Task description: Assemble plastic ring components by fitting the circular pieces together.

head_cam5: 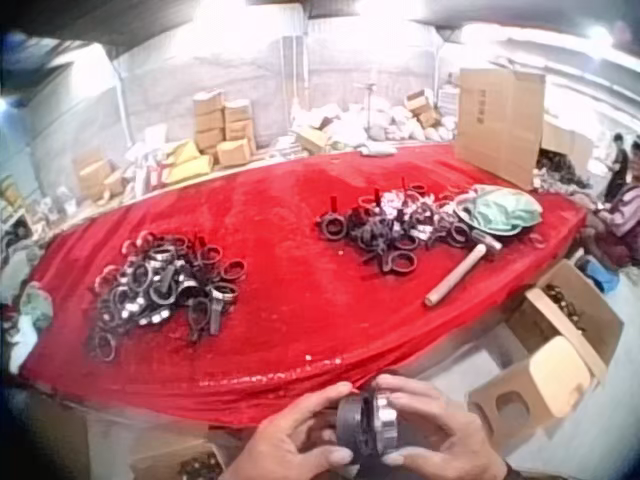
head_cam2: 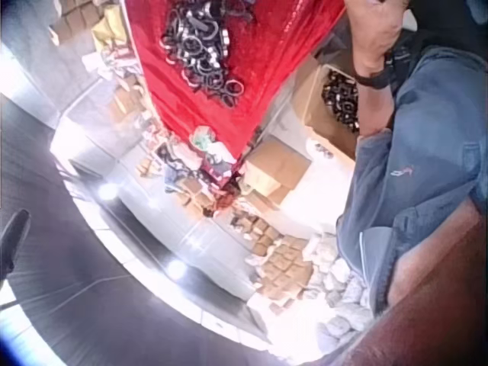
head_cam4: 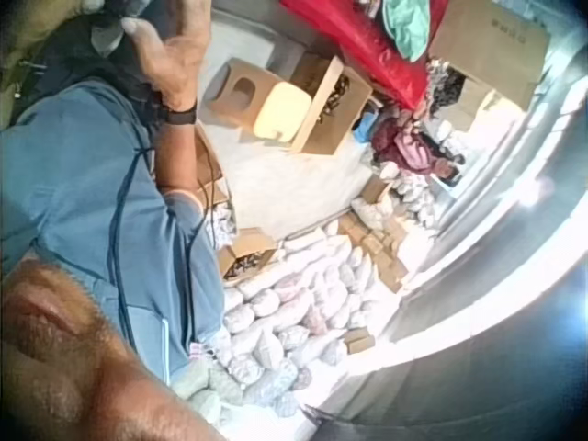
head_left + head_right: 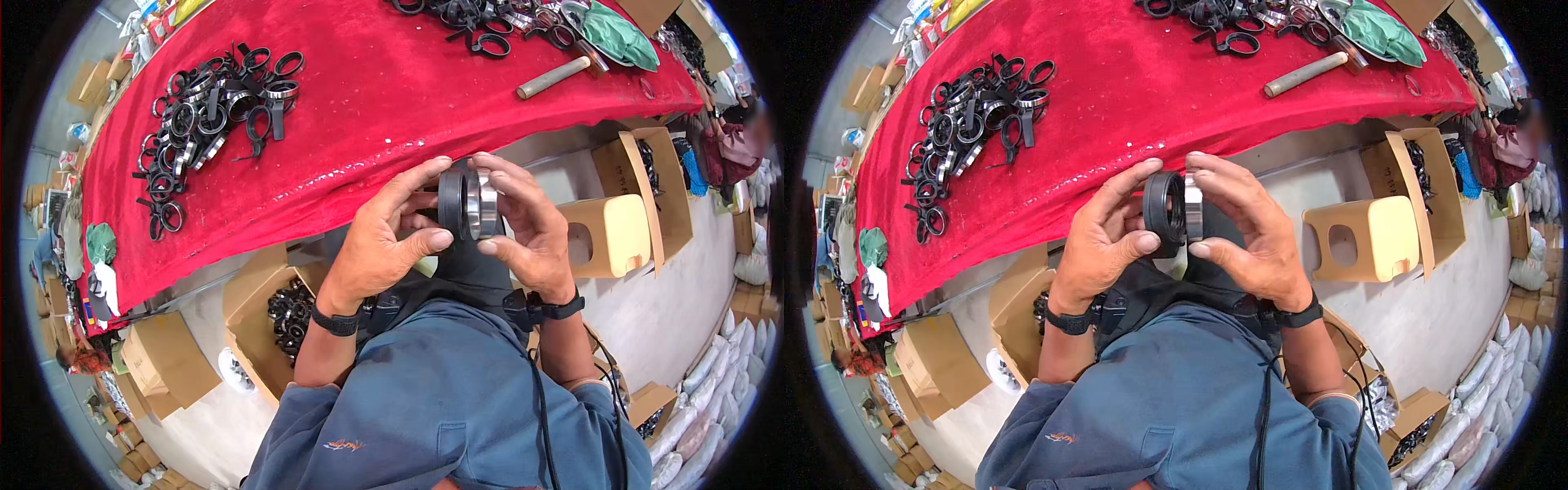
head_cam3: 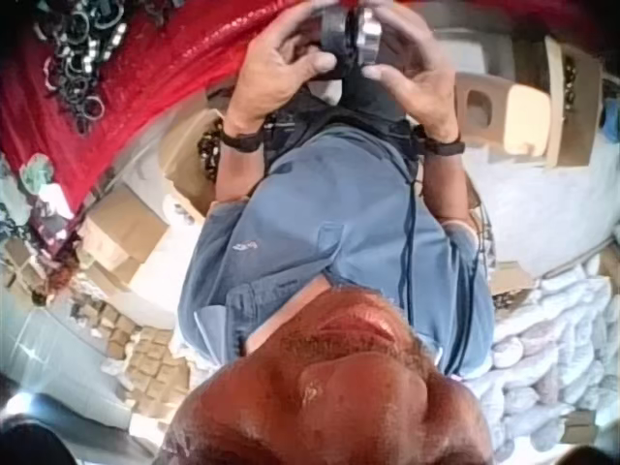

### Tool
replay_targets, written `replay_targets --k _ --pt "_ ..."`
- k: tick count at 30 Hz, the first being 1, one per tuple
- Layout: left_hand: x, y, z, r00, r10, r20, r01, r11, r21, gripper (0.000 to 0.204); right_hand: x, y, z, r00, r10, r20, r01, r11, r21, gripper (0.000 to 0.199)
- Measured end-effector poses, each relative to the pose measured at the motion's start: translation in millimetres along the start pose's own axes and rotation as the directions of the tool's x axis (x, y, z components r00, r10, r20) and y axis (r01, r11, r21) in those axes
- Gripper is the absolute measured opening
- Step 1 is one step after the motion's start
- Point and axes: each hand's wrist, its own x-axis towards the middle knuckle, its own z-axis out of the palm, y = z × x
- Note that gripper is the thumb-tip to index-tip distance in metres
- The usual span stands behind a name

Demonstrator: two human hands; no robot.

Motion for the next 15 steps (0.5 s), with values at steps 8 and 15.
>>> replay_targets --k 8,15 --pt "7.9 -1.9 -3.6 0.999 0.045 -0.007 -0.044 0.984 0.172 0.081 11.7 -1.2 2.2 0.995 -0.092 0.049 0.104 0.925 -0.365 0.066" --pt "8.7 -2.2 -8.7 1.0 0.017 -0.026 -0.01 0.961 0.276 0.083 14.1 3.4 -0.8 0.982 -0.146 0.122 0.185 0.874 -0.449 0.076"
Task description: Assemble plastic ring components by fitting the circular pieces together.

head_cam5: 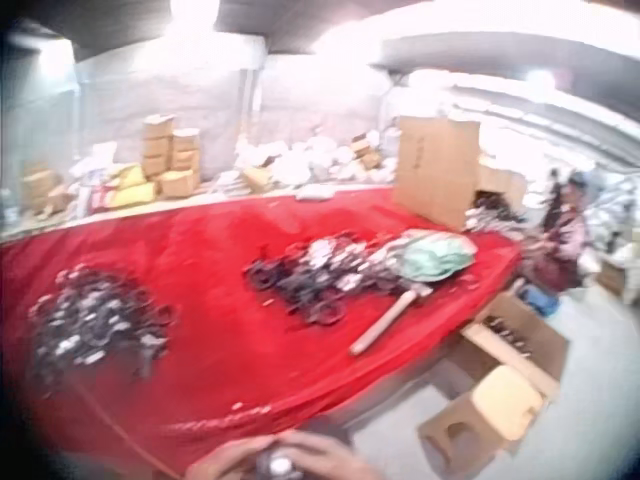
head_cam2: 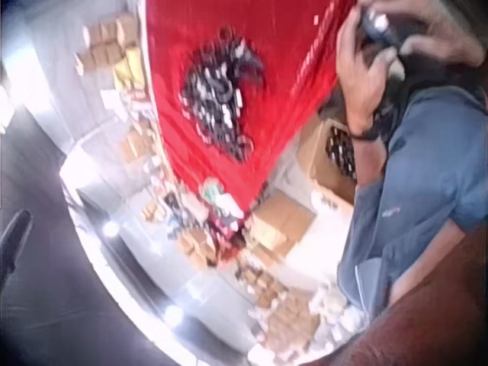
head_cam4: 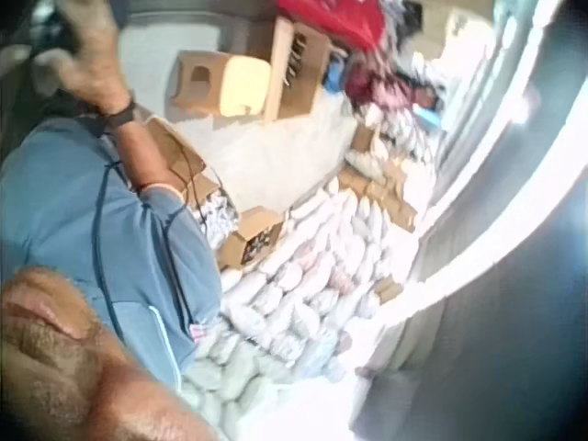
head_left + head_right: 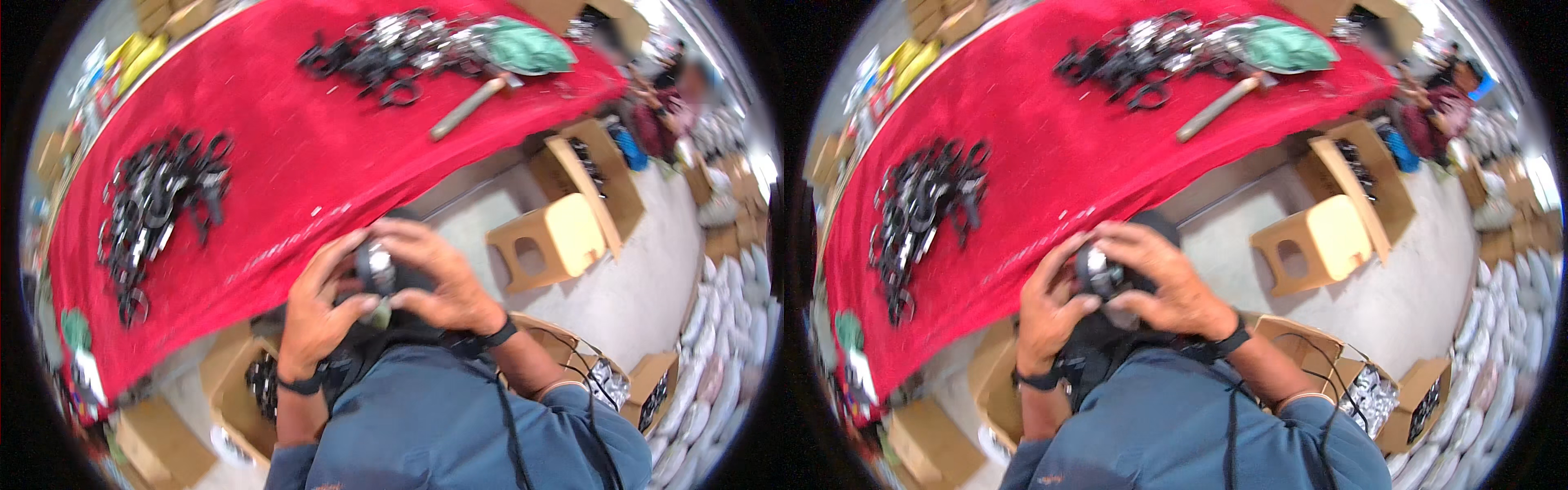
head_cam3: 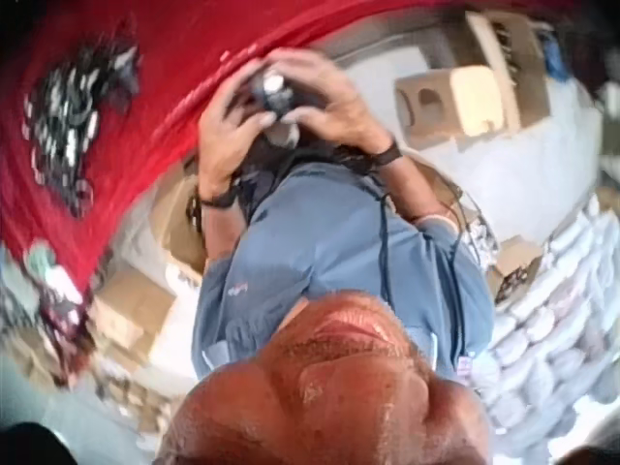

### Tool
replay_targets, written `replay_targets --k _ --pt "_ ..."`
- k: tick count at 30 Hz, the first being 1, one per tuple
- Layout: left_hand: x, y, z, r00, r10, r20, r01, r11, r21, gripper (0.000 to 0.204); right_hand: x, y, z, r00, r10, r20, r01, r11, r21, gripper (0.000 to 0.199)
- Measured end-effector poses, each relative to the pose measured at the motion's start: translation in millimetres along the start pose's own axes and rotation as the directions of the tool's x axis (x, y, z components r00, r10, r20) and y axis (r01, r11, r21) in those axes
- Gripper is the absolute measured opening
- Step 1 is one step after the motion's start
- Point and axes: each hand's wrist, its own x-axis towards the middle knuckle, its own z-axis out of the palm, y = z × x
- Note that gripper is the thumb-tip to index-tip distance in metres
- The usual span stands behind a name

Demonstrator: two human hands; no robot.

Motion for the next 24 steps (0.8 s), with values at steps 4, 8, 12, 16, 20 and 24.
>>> replay_targets --k 4,8,12,16,20,24 --pt "-4.4 0.1 -0.4 0.998 -0.053 -0.045 0.052 0.998 -0.03 0.086 -3.8 -4.3 6.9 0.999 0.044 -0.004 -0.044 0.994 0.099 0.079" --pt "-0.7 -11.1 -3.5 0.999 0.01 -0.052 -0.013 0.997 -0.072 0.088 -7.6 -6.0 16.3 0.997 0.05 -0.062 -0.044 0.994 0.098 0.075" --pt "2.6 -11.7 -1.0 0.999 -0.013 -0.037 0.008 0.991 -0.133 0.088 -6.2 -5.2 17.4 0.994 0.063 -0.092 -0.057 0.997 0.058 0.079" --pt "7.7 -14.4 1.4 0.995 0.089 -0.034 -0.094 0.983 -0.159 0.094 -4.5 -7.8 29.6 0.987 0.057 -0.15 -0.061 0.998 -0.017 0.081" --pt "5.6 -13.3 5.3 0.989 0.06 -0.132 -0.057 0.998 0.025 0.087 -3.9 -7.7 30.8 0.98 0.017 -0.198 -0.038 0.994 -0.102 0.077" --pt "0.5 -9.7 4.8 0.994 0.03 -0.11 -0.033 0.999 -0.021 0.074 1.0 -9.1 14.6 0.913 0.269 -0.307 -0.238 0.962 0.135 0.038"
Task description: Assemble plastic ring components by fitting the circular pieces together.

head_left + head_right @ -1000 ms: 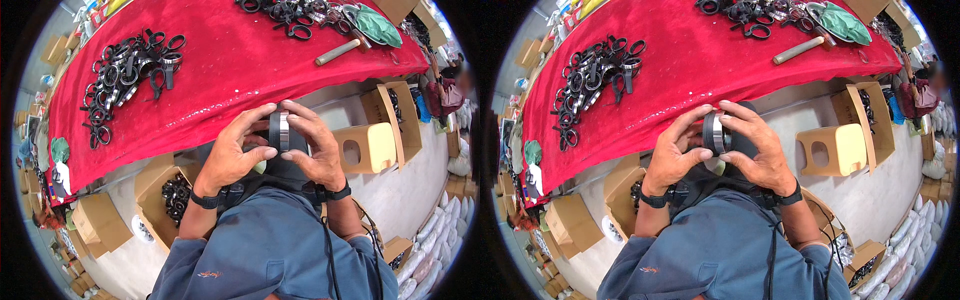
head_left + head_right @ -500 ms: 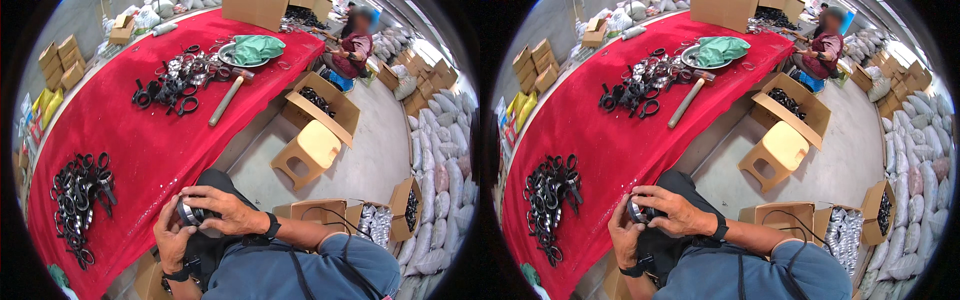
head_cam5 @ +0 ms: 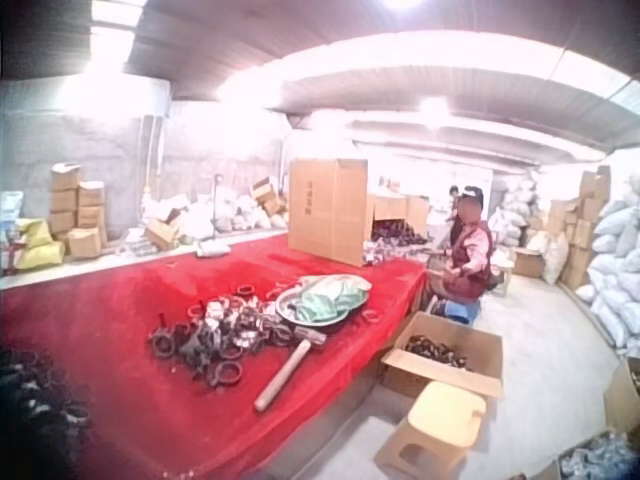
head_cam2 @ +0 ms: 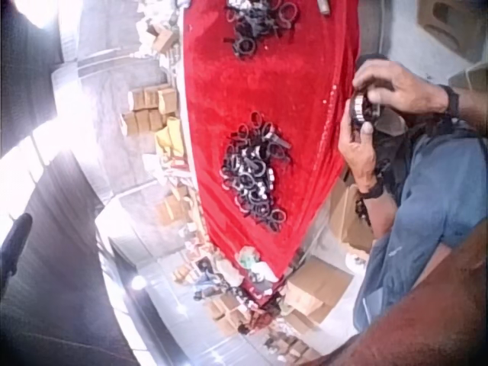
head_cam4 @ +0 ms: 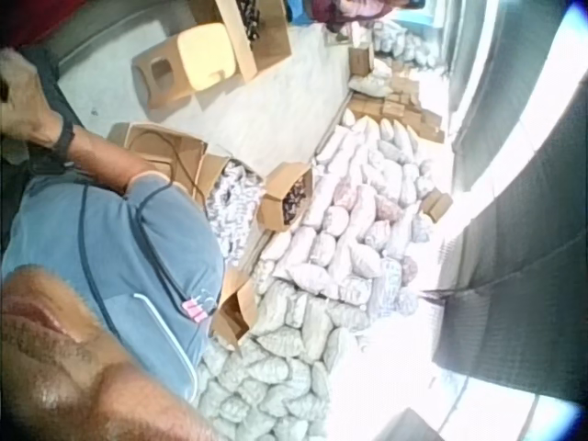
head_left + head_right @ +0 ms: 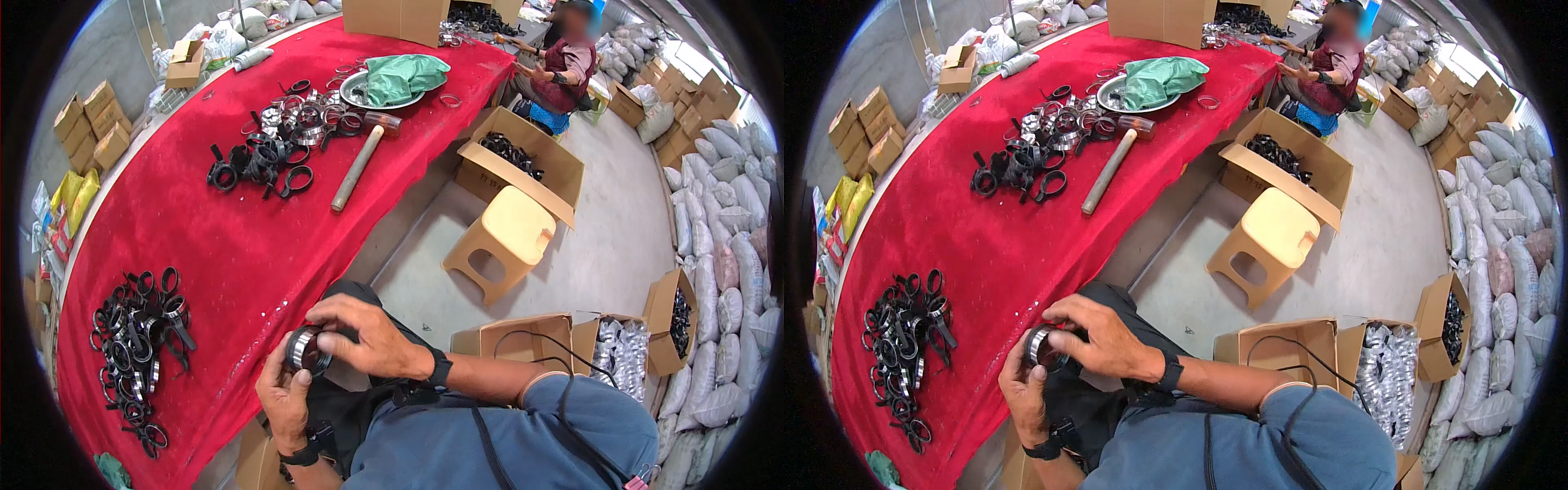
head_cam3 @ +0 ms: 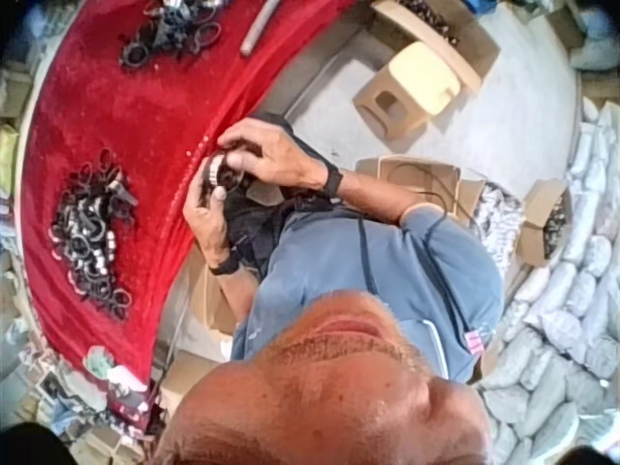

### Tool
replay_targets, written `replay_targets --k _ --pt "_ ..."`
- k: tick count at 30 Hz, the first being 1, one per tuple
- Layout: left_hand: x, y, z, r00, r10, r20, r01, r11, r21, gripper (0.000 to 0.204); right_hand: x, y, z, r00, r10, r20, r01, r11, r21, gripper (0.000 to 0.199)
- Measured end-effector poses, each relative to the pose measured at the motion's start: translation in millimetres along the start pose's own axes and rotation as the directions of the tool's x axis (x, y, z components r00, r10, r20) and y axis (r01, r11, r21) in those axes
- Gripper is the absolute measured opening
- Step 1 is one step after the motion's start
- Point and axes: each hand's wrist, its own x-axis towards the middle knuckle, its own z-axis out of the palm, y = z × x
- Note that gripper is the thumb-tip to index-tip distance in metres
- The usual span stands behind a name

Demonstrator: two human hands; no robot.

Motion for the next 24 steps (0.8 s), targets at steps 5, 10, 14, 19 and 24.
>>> replay_targets --k 5,10,14,19,24 --pt "0.0 3.9 14.1 0.987 0.046 0.153 -0.057 0.996 0.069 0.064 6.4 11.5 3.4 0.997 -0.032 -0.069 0.028 0.997 -0.067 0.044" --pt "13.7 -2.2 34.8 0.96 0.28 -0.012 -0.259 0.904 0.34 0.045 6.1 17.8 10.3 0.98 -0.116 -0.161 0.084 0.977 -0.194 0.039" --pt "19.9 -2.6 52.5 0.893 0.423 -0.152 -0.255 0.755 0.604 0.038 5.3 10.2 24.3 0.958 -0.199 -0.209 0.157 0.967 -0.199 0.036" --pt "25.5 -0.2 53.9 0.835 0.535 -0.129 -0.251 0.579 0.776 0.038 9.3 10.6 27.6 0.957 -0.147 -0.252 0.106 0.98 -0.17 0.034" --pt "28.9 1.0 57.1 0.857 0.511 -0.068 -0.279 0.57 0.773 0.038 12.1 12.2 23.4 0.967 -0.109 -0.23 0.06 0.976 -0.207 0.038"
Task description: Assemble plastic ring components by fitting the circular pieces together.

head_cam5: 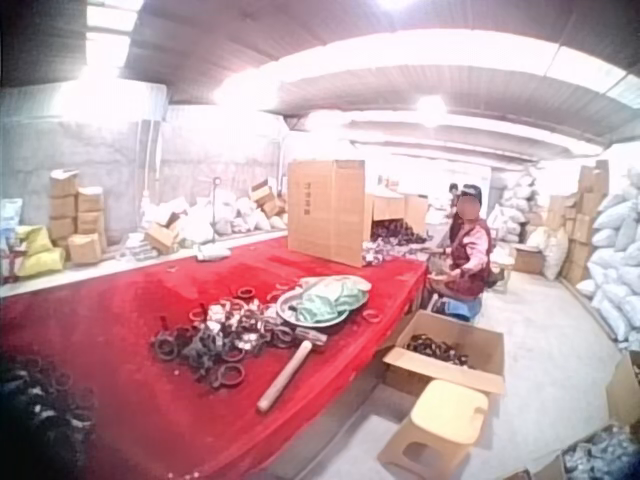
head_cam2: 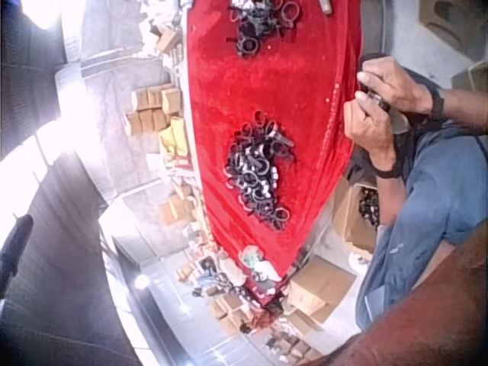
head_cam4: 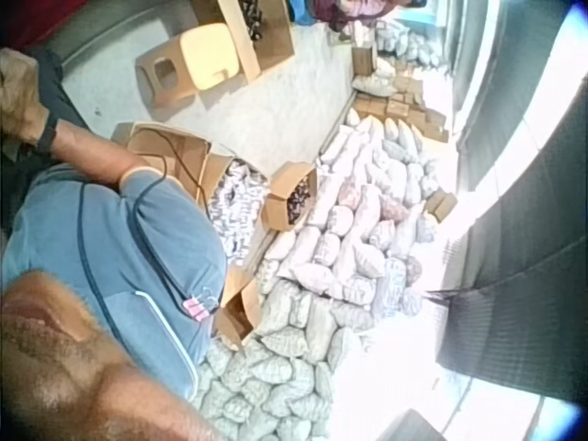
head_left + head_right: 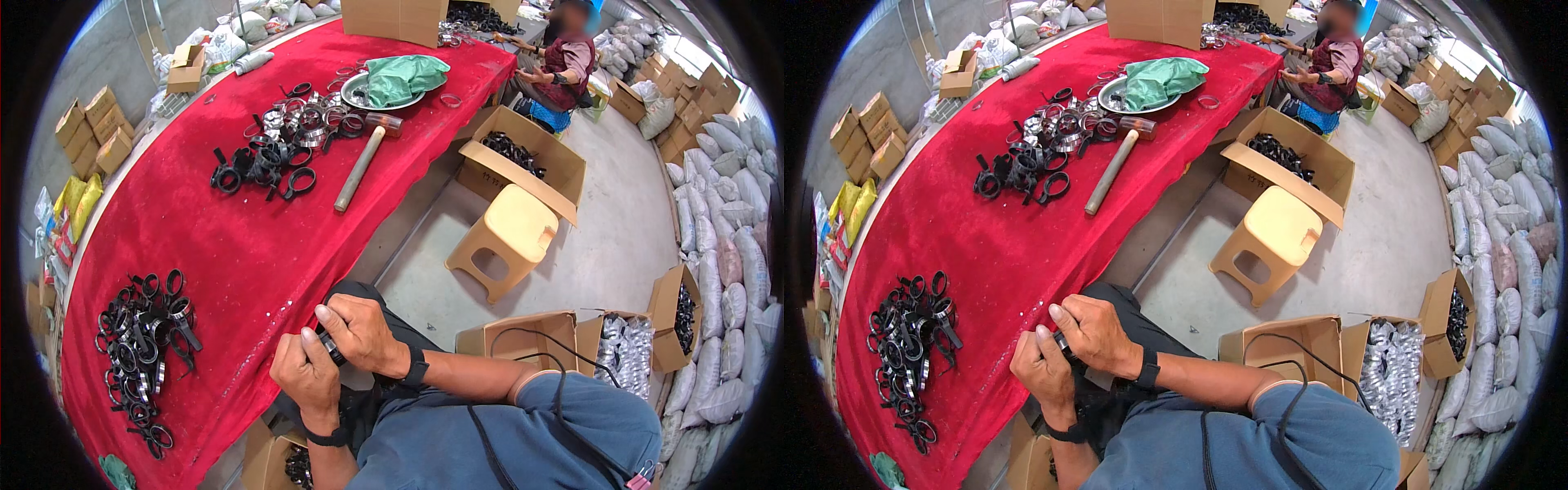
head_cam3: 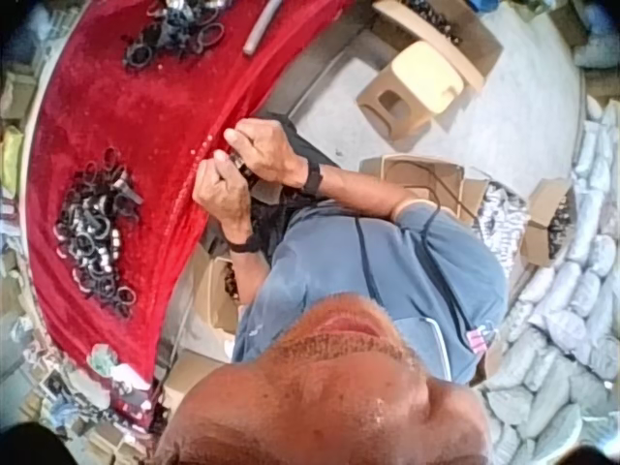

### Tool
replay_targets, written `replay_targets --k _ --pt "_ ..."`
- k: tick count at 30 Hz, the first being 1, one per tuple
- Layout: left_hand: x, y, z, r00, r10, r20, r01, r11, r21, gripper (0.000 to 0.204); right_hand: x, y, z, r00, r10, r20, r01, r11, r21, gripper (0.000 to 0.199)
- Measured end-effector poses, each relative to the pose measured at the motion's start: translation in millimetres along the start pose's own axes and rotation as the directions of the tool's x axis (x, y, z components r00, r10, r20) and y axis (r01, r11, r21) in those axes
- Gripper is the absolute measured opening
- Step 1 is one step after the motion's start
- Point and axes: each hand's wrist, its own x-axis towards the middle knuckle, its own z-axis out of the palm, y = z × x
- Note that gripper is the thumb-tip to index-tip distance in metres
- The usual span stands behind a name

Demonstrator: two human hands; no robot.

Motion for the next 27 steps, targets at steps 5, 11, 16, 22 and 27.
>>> replay_targets --k 5,11,16,22,27 --pt "-2.4 -5.3 3.3 0.998 0.061 0.002 -0.061 0.996 0.057 0.042 1.7 0.6 0.8 1.0 0.007 -0.017 -0.007 1.0 -0.03 0.042" --pt "-4.1 -5.6 10.0 0.99 0.122 -0.063 -0.12 0.992 0.045 0.048 3.0 3.6 -0.3 0.999 -0.023 -0.034 0.023 1.0 -0.004 0.044" --pt "-3.8 -4.9 17.8 0.984 0.138 -0.115 -0.138 0.99 0.013 0.049 7.1 11.9 1.3 0.998 -0.027 -0.064 0.028 0.999 0.022 0.051" --pt "4.4 -0.7 17.9 0.996 0.087 -0.016 -0.088 0.996 -0.009 0.052 9.2 30.4 2.4 0.96 0.27 -0.075 -0.253 0.95 0.186 0.06" --pt "-2.0 11.9 6.3 0.97 -0.078 0.229 0.131 0.965 -0.227 0.039 18.7 43.6 -22.7 0.897 0.427 -0.112 -0.398 0.892 0.212 0.069"
